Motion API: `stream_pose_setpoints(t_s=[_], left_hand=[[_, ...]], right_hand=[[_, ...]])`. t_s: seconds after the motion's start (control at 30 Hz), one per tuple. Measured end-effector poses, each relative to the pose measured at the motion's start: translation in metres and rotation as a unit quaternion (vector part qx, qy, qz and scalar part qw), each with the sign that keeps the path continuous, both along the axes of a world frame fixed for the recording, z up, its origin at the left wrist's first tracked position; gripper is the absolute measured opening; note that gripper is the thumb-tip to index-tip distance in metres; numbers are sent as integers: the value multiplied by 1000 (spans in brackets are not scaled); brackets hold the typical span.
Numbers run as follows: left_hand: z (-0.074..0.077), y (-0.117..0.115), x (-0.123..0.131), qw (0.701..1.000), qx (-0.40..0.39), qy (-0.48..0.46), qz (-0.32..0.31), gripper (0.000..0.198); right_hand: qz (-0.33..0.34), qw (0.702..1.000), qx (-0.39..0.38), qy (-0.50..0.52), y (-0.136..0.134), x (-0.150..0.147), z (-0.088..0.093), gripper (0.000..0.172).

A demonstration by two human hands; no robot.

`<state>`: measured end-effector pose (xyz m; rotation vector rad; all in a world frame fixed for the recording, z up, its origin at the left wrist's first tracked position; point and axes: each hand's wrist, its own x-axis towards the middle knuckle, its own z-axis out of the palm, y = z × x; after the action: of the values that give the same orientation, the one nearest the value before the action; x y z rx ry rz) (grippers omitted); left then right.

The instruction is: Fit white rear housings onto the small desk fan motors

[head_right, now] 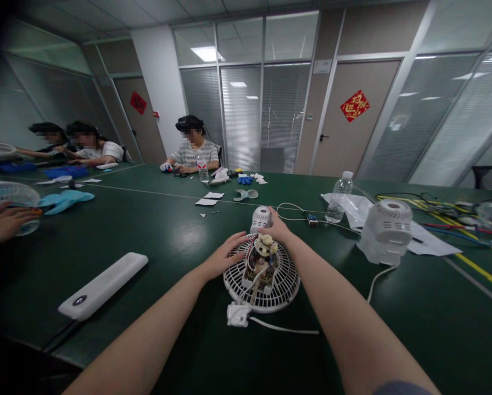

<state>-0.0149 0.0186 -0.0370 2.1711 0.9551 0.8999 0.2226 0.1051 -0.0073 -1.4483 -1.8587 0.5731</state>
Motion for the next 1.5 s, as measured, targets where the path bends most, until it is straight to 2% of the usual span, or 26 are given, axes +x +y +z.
stream_pose_setpoints(t_s=[0.1, 0.23, 0.3, 0.4, 0.53, 0.63, 0.7, 0.8, 0.9, 1.07, 1.27, 1.5], left_hand=[[2, -1, 1, 1000, -1, 18, 3, 54], [8, -5, 1, 999, 26, 27, 1, 53], [13, -9, 1, 998, 49, 27, -6, 54], [21, -17, 2, 996, 80, 29, -25, 63], [29, -27, 8, 994, 90, 47, -49, 89], [32, -33, 13, 993, 94, 52, -53, 99], [32, -35, 15, 993, 98, 49, -50, 99], [28, -36, 19, 993, 101, 52, -35, 97], [23, -37, 25, 993, 102, 53, -18, 97], [17, -36, 32, 995, 91, 47, -4, 110], [19, -39, 31, 993, 99, 67, -13, 114], [29, -46, 34, 994, 82, 65, -16, 94]], right_hand=[[-17, 999, 4, 41, -5, 3, 1, 98], [-76, 991, 35, 108, -25, 21, 11, 102], [-109, 981, 48, 152, -39, 33, 18, 102], [-130, 967, 58, 213, -70, 49, 30, 93], [-85, 949, 86, 290, -128, 53, 47, 83], [-20, 948, 102, 300, -167, 43, 52, 90], [13, 956, 104, 273, -182, 34, 50, 97], [37, 968, 118, 216, -190, 25, 41, 99], [31, 984, 122, 125, -191, 22, 31, 97], [19, 992, 125, 0, -196, 22, 22, 93], [19, 991, 124, -38, -199, 24, 22, 92], [21, 993, 104, -51, -199, 24, 22, 91]])
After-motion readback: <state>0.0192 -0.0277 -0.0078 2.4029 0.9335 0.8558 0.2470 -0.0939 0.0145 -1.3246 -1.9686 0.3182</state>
